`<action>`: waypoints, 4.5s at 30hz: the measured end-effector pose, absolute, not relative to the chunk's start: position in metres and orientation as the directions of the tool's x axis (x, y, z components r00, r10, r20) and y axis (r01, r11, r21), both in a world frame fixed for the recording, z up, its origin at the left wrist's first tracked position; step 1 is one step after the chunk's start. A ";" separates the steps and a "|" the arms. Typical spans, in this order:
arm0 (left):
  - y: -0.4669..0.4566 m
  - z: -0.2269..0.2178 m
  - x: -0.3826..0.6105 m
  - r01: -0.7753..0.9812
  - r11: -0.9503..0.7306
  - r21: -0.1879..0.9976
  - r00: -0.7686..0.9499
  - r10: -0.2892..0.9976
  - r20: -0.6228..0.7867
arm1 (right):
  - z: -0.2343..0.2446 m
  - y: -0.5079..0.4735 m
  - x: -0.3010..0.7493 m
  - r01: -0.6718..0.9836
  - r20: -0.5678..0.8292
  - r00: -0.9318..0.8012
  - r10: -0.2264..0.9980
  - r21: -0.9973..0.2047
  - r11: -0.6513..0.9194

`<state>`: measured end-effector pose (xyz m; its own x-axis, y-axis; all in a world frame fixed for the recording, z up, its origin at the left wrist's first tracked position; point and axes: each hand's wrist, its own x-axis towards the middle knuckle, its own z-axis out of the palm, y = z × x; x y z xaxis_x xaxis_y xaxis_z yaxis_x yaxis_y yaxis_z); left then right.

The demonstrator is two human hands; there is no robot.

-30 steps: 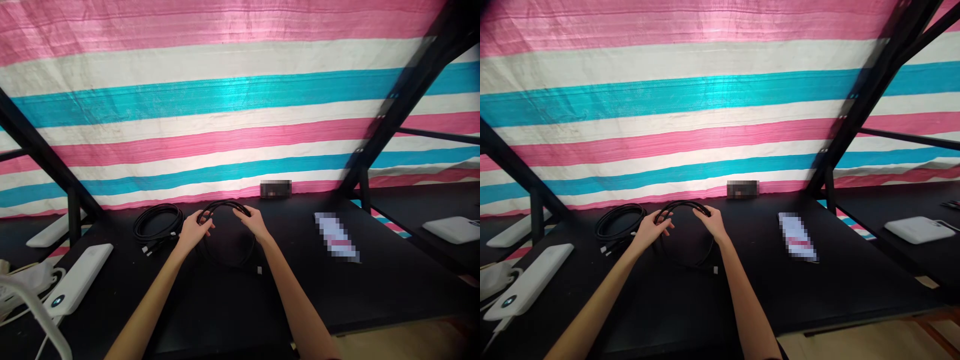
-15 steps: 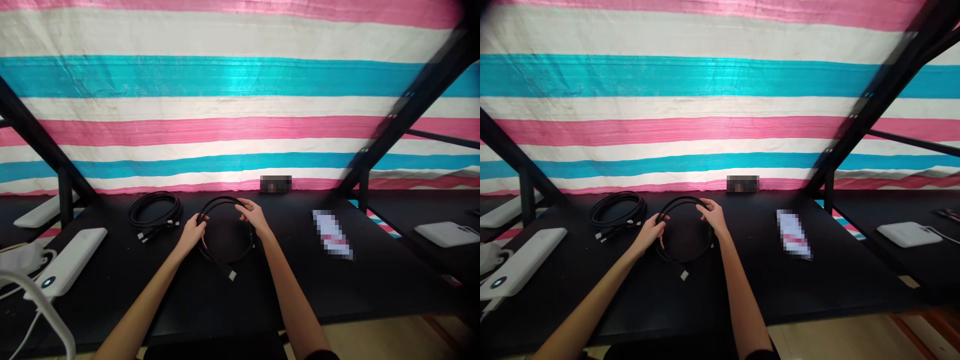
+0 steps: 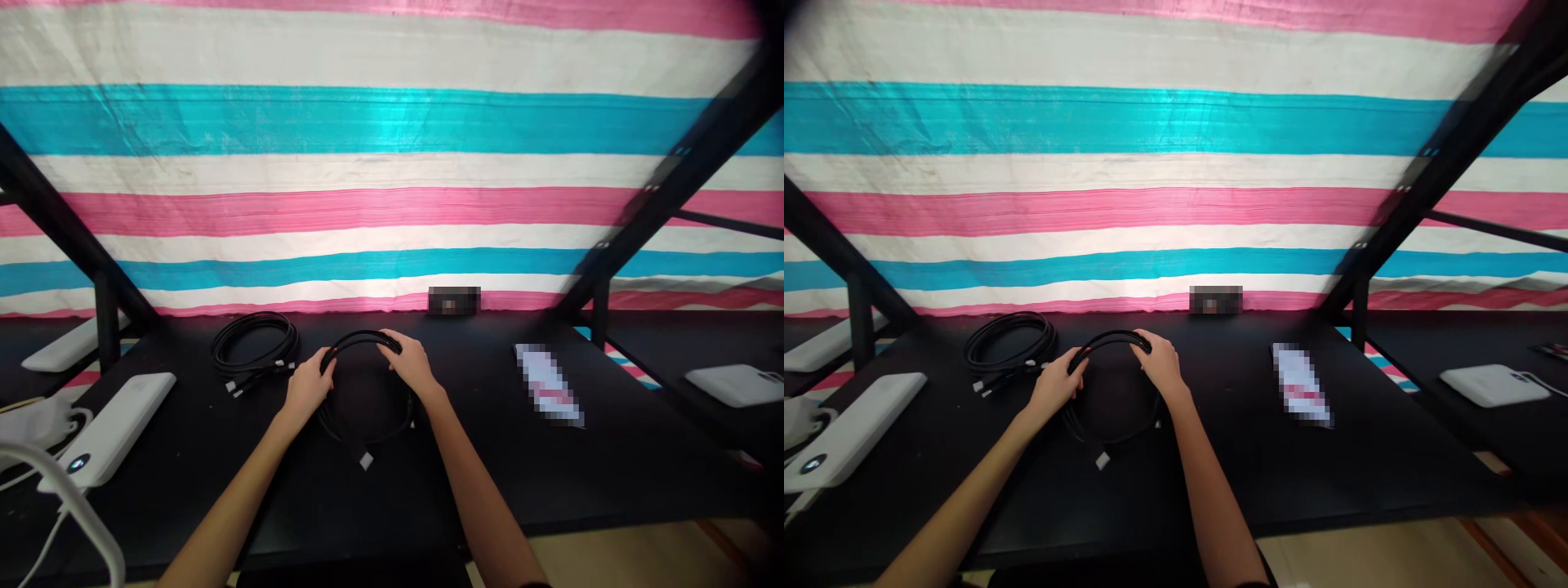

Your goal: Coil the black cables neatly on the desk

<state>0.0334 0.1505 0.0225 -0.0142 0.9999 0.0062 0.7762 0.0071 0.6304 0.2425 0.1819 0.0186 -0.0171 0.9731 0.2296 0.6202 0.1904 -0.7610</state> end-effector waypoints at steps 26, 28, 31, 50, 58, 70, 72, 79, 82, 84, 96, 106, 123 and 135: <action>0.153 0.025 0.029 0.606 -0.237 0.760 0.088 0.969 0.232 | 0.029 0.174 0.220 0.133 0.012 -0.312 0.950 -0.989 0.056; 0.152 0.026 0.030 0.597 -0.230 0.769 0.077 0.970 0.231 | 0.028 0.175 0.220 0.139 0.005 -0.315 0.949 -0.989 0.052; 0.151 0.027 0.033 0.552 -0.220 0.805 0.063 0.973 0.222 | 0.028 0.176 0.222 0.114 0.001 -0.328 0.945 -0.993 0.040; 0.156 0.036 0.034 -0.153 -0.077 0.985 -0.233 0.972 0.040 | 0.027 0.179 0.219 -0.076 -0.016 -0.113 0.993 -0.997 -0.025; 0.153 0.028 0.047 -0.181 -0.112 0.977 -0.130 0.987 0.089 | 0.045 0.177 0.218 -0.495 -0.043 0.038 0.998 -0.869 -0.018; 0.131 0.029 0.074 -0.096 0.181 0.979 0.321 0.937 -0.142 | 0.045 0.179 0.221 -0.583 -0.091 -0.074 0.993 -0.804 -0.117; 0.135 0.028 0.071 -0.092 0.161 0.983 0.262 0.956 -0.132 | 0.044 0.179 0.220 -0.575 -0.086 -0.111 0.990 -0.807 -0.134; 0.146 0.029 0.053 -0.158 0.043 0.986 -0.032 0.998 -0.049 | 0.043 0.175 0.214 -0.583 -0.114 -0.202 0.973 -0.784 -0.213; 0.146 0.032 0.048 -0.213 0.034 0.977 -0.040 0.998 -0.043 | 0.041 0.177 0.216 -0.591 -0.147 -0.153 0.977 -0.779 -0.210; 0.145 0.033 0.047 -0.225 0.041 0.974 -0.020 0.999 -0.047 | 0.040 0.179 0.218 -0.587 -0.171 -0.104 0.980 -0.785 -0.200; 0.143 0.034 0.048 -0.181 0.045 0.982 0.013 0.999 -0.043 | 0.034 0.184 0.225 -0.534 -0.163 0.016 0.987 -0.836 -0.129; 0.145 0.032 0.047 -0.211 0.038 0.977 -0.013 0.999 -0.042 | 0.031 0.185 0.224 -0.527 -0.179 0.030 0.983 -0.839 -0.136; 0.143 0.033 0.048 -0.187 0.066 0.980 0.017 0.998 -0.064 | 0.031 0.186 0.228 -0.475 -0.172 0.115 0.978 -0.874 -0.098; 0.145 0.031 0.046 -0.162 0.065 0.985 0.017 0.998 -0.063 | 0.027 0.188 0.227 -0.420 -0.157 0.160 0.975 -0.904 -0.077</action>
<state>0.0464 0.1453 0.0312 0.0168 0.9979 -0.0627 -0.1615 0.0646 0.9848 0.2273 0.1875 0.0273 0.1596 0.9745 -0.1575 -0.4196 -0.0775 -0.9044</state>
